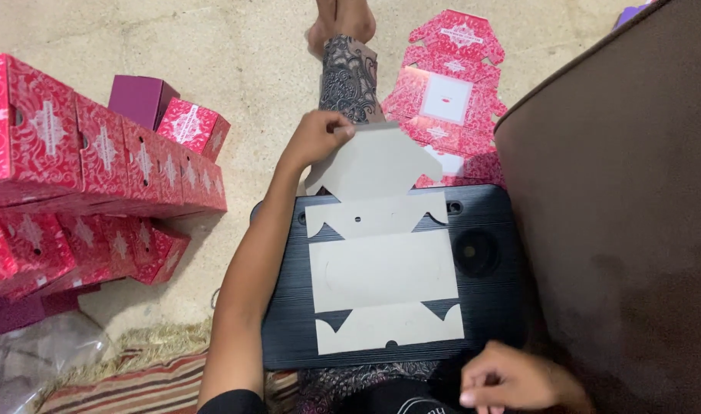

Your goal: The person assembles small red and white patterned boxes by folding the pre-cut cardboard pieces on a lap desk. They fold the flaps, tuck the tabs into slots to form the box shape, and then place the finished boxes into a stack on the floor.

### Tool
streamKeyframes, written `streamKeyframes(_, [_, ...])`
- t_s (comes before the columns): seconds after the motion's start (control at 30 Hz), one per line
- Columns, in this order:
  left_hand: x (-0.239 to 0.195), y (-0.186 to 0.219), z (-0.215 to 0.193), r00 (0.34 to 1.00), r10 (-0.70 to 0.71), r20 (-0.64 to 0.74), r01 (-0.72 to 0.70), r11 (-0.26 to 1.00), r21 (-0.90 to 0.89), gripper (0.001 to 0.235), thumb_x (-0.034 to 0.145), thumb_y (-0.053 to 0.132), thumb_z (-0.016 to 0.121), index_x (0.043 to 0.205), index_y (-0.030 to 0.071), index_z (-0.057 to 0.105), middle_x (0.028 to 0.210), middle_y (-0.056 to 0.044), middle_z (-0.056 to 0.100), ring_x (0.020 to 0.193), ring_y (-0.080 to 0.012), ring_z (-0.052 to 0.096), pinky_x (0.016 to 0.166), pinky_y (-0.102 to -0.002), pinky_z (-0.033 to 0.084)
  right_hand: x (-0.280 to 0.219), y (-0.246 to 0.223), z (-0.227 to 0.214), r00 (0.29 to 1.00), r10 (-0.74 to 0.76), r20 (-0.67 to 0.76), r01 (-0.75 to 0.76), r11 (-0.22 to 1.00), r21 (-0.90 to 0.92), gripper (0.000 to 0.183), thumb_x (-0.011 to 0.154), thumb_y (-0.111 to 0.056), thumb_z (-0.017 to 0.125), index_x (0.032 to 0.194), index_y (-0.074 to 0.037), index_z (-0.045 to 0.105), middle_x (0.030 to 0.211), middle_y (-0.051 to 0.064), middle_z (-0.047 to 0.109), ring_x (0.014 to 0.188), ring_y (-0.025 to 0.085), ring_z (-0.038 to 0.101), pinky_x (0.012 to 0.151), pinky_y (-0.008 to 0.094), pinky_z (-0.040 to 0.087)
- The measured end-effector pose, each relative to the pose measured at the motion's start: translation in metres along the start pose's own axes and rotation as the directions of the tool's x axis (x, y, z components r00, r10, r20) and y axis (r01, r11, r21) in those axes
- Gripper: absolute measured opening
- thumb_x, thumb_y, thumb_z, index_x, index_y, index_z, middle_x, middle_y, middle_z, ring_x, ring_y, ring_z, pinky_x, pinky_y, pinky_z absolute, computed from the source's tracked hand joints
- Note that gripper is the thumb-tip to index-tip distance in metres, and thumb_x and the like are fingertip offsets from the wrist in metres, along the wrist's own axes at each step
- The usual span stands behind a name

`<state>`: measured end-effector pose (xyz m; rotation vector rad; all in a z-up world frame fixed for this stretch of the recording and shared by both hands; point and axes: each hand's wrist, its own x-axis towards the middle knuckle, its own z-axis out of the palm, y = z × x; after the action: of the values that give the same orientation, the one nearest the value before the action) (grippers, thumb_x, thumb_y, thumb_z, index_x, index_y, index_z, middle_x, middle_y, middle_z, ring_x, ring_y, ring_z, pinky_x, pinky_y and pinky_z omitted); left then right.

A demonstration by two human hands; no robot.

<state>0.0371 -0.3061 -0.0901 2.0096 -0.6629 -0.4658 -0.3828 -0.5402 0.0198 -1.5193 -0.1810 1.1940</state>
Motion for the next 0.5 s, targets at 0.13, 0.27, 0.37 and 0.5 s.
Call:
streamKeyframes(0.13, [-0.031, 0.054, -0.015, 0.993, 0.085, -0.079, -0.087, 0.996, -0.026, 0.011, 0.087, 0.023, 0.071, 0.081, 0.015, 0.073, 0.079, 0.007, 0.071, 0.072, -0.0061, 0.056, 0.067, -0.026, 0.042, 0.023, -0.026, -0.025, 0.900, -0.353, -0.256, 0.328, 0.935, -0.134, 0.047, 0.100, -0.043, 0.059, 0.070, -0.011, 0.073, 0.063, 0.000, 0.078, 0.057, 0.009, 0.071, 0.061, 0.025, 0.054])
streamKeyframes(0.27, [-0.082, 0.096, -0.021, 0.981, 0.195, -0.018, -0.194, 0.957, -0.216, 0.009, 0.088, 0.013, 0.068, 0.079, 0.012, 0.070, 0.082, 0.001, 0.070, 0.079, -0.0084, 0.062, 0.072, -0.024, 0.047, 0.067, -0.039, -0.027, 0.868, -0.349, -0.353, 0.204, 0.899, -0.388, 0.026, 0.097, -0.036, 0.065, 0.085, -0.015, 0.076, 0.080, -0.004, 0.079, 0.072, 0.011, 0.073, 0.071, 0.029, 0.050])
streamKeyframes(0.37, [-0.126, 0.113, -0.019, 0.954, 0.271, 0.129, -0.214, 0.915, -0.343, 0.010, 0.084, 0.004, 0.066, 0.078, 0.012, 0.069, 0.083, 0.000, 0.071, 0.081, -0.0093, 0.065, 0.076, -0.024, 0.049, 0.082, -0.044, -0.021, 0.904, -0.304, -0.299, 0.140, 0.875, -0.464, 0.022, 0.097, -0.038, 0.063, 0.096, -0.021, 0.077, 0.094, -0.009, 0.080, 0.089, 0.010, 0.073, 0.082, 0.031, 0.042])
streamKeyframes(0.5, [-0.169, 0.105, -0.002, 0.837, 0.387, 0.387, -0.348, 0.922, -0.169, 0.004, 0.085, 0.019, 0.071, 0.081, 0.018, 0.073, 0.119, -0.004, 0.070, 0.114, -0.0227, 0.066, 0.097, -0.040, 0.049, 0.074, -0.044, -0.020, 0.935, -0.329, -0.132, 0.231, 0.847, -0.479, 0.037, 0.099, -0.050, 0.056, 0.105, -0.019, 0.077, 0.102, -0.004, 0.080, 0.099, 0.016, 0.074, 0.092, 0.036, 0.044])
